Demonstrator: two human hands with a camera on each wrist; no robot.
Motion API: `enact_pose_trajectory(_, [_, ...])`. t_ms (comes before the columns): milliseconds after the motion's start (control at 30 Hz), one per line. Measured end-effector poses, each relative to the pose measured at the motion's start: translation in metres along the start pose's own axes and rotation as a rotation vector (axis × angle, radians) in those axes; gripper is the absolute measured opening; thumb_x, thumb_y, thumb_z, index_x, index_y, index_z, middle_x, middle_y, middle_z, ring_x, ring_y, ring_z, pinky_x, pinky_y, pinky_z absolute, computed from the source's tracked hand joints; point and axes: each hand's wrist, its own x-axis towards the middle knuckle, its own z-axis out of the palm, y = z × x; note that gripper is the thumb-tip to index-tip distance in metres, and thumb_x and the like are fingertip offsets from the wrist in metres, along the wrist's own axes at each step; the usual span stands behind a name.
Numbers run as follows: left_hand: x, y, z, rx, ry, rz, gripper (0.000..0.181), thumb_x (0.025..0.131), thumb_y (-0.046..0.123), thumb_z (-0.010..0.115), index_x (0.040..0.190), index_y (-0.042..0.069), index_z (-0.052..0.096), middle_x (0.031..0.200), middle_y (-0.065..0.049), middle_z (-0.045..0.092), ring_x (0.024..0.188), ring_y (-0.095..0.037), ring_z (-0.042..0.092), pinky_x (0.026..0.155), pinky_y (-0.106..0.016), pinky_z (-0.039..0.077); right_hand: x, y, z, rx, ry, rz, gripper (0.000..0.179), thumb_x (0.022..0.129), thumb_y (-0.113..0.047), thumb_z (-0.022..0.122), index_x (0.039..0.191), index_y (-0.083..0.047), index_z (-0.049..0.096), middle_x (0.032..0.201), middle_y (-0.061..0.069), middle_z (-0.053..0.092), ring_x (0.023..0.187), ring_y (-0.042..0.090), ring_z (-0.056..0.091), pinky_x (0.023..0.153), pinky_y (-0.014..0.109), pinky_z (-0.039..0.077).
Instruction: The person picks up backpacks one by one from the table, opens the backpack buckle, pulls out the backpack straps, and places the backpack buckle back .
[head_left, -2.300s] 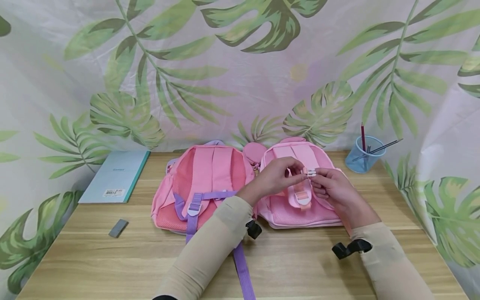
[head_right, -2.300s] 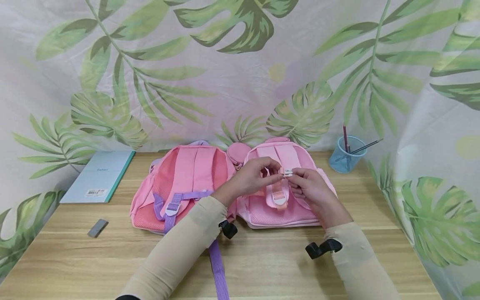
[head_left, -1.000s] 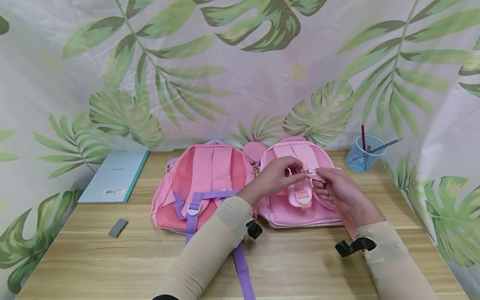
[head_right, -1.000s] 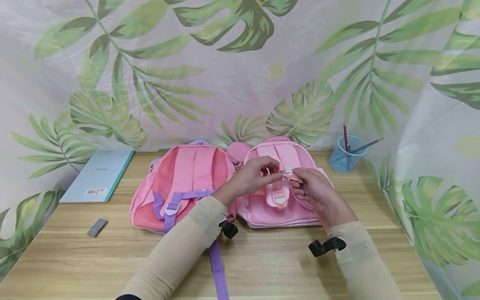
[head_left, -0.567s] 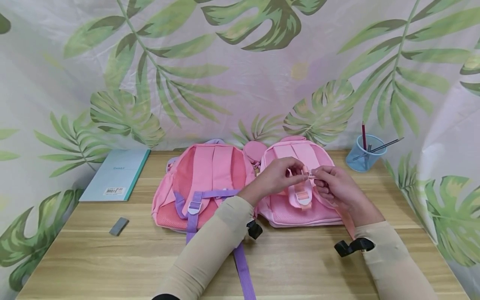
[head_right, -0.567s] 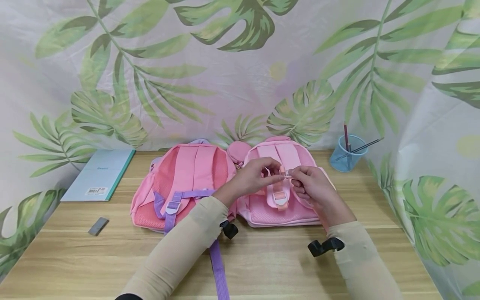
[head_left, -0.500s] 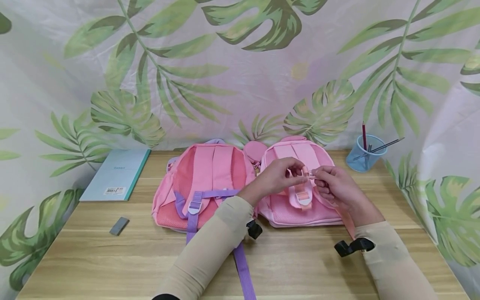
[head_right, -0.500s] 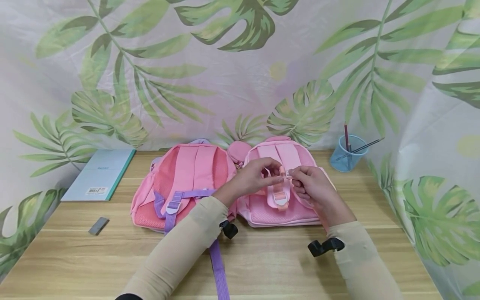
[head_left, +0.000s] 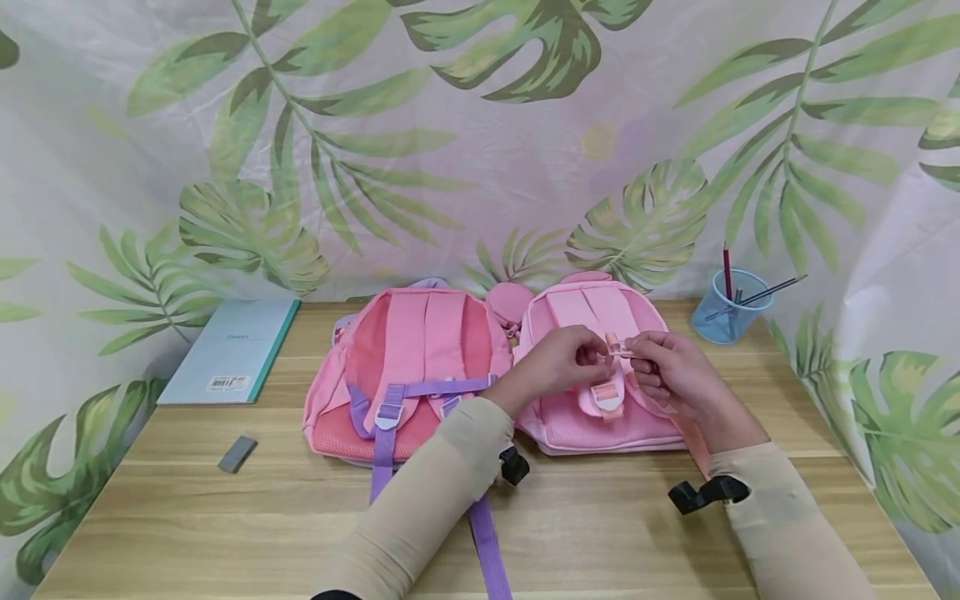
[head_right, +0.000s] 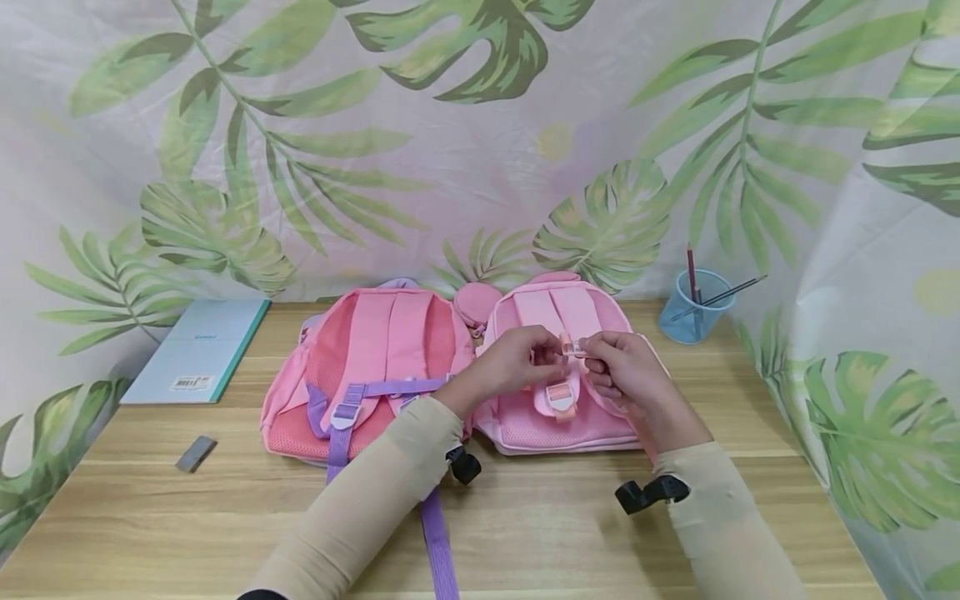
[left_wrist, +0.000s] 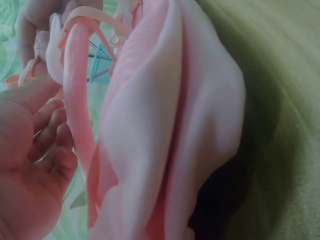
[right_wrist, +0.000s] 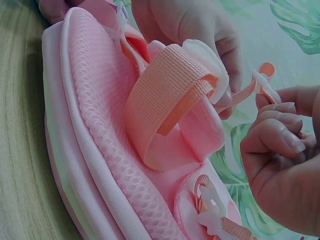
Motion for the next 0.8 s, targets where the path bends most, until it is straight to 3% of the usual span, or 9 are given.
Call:
enact_pose_trajectory(467, [-0.003,-0.0019,0.0041,0.155,-0.028,-0.014,0.017,0.099,0.025,0.08,0.106,0.01,0.08,0.092,0.002,0.07,0.085,-0.006,0.059,0.079,-0.019,0.049,-0.0017,-0.0005,0.0033,0.051,-0.021,-0.042,0.033,0.115,-0.013,0.044,0.087,-0.013,0.06,0.07,-0.006,0.046,0.054,0.006,0.038,0.048,0.021,0.025])
enact_pose_trajectory(700, [-0.0053,-0.0025,0.0062,0.176,-0.048,-0.026,0.016,0.1,0.026,0.079,0.105,0.011,0.079,0.087,0.004,0.066,0.081,-0.006,0.057,0.076,-0.019,0.047,-0.0038,-0.0027,0.0033,0.094,-0.019,-0.054,0.033,0.116,-0.016,0.045,0.089,-0.013,0.063,0.07,-0.007,0.046,0.053,0.006,0.037,0.047,0.018,0.029])
enact_pose_trajectory(800, [-0.0066,-0.0026,0.0076,0.2,-0.06,-0.04,0.016,0.1,0.026,0.078,0.104,0.012,0.079,0.086,0.006,0.064,0.079,-0.006,0.056,0.074,-0.019,0.045,-0.0048,-0.0029,0.0029,0.117,-0.044,-0.074,0.034,0.116,-0.014,0.044,0.09,-0.013,0.064,0.07,-0.007,0.046,0.053,0.008,0.033,0.048,0.02,0.025])
